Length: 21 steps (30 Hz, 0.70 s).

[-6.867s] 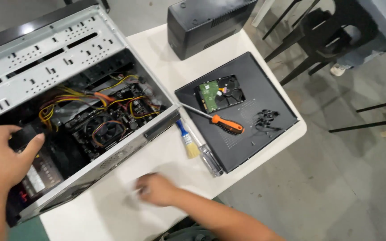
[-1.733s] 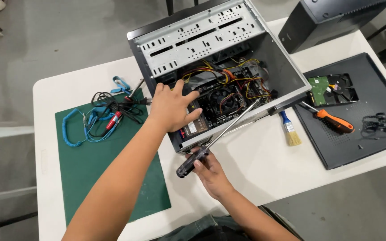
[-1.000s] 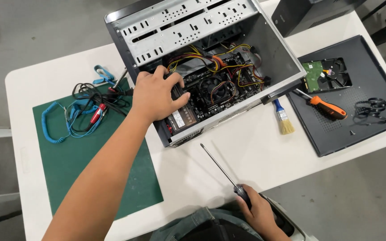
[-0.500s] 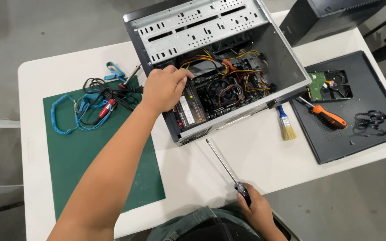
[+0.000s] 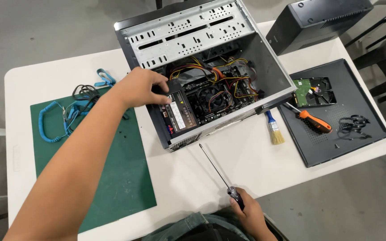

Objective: Reinstalling a power supply unit into a desktop computer case and securing it with screws.

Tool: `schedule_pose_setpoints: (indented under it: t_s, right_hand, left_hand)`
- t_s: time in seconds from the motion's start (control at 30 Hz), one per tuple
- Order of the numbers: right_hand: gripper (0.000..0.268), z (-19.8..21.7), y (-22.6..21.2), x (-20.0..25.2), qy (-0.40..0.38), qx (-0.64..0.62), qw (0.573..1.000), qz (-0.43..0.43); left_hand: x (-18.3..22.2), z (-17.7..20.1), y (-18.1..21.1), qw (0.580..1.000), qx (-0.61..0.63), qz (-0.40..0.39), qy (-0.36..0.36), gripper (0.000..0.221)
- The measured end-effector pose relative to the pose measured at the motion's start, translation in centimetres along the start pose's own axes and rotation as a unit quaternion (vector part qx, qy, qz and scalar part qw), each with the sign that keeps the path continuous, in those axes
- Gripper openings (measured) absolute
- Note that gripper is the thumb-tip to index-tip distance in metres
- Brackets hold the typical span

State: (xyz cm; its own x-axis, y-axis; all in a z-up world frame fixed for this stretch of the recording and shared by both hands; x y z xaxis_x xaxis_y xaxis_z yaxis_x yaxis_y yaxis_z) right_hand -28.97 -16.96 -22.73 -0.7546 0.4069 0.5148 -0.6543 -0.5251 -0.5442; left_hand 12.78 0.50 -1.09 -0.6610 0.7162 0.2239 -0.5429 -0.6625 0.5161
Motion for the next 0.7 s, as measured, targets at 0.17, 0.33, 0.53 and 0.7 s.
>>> schedule_pose_setpoints:
  t_s: [0.17, 0.33, 0.53, 0.7]
  right_hand:
    - [0.044, 1.1, -0.4, 0.7, -0.001, -0.045, 0.999, -0.014]
    - [0.053, 2.9, 2.6, 2.5, 0.027, -0.085, 0.988, -0.126]
    - [0.049, 4.5, 1.9, 3.9, 0.063, -0.173, 0.971, -0.154]
    - [0.045, 4.7, 1.3, 4.7, 0.067, -0.207, 0.968, -0.122]
  left_hand:
    - [0.2, -1.4, -0.3, 0.993, -0.032, -0.073, 0.082, 0.010]
    - [1.7, -1.1, 0.3, 0.990, 0.035, -0.067, 0.120, 0.007]
    - [1.3, -1.9, 1.5, 0.969, -0.020, -0.155, 0.189, 0.019]
    - [1.9, -1.8, 2.5, 0.956, -0.007, -0.162, 0.246, 0.007]
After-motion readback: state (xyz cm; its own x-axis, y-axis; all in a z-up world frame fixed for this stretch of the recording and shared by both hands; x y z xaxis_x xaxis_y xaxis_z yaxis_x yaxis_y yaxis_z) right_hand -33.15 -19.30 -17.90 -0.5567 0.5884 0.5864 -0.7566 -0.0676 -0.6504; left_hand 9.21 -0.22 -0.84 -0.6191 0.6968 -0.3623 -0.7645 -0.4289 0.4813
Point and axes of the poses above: each hand's wrist, its own x-axis away from the middle knuckle, its own z-axis out of the back of the hand, y = z × x, the point moved 10 cm from there along -x, towards the middle knuckle, and after that the axes turned 3 degrees about y, right-handed, at the moved point
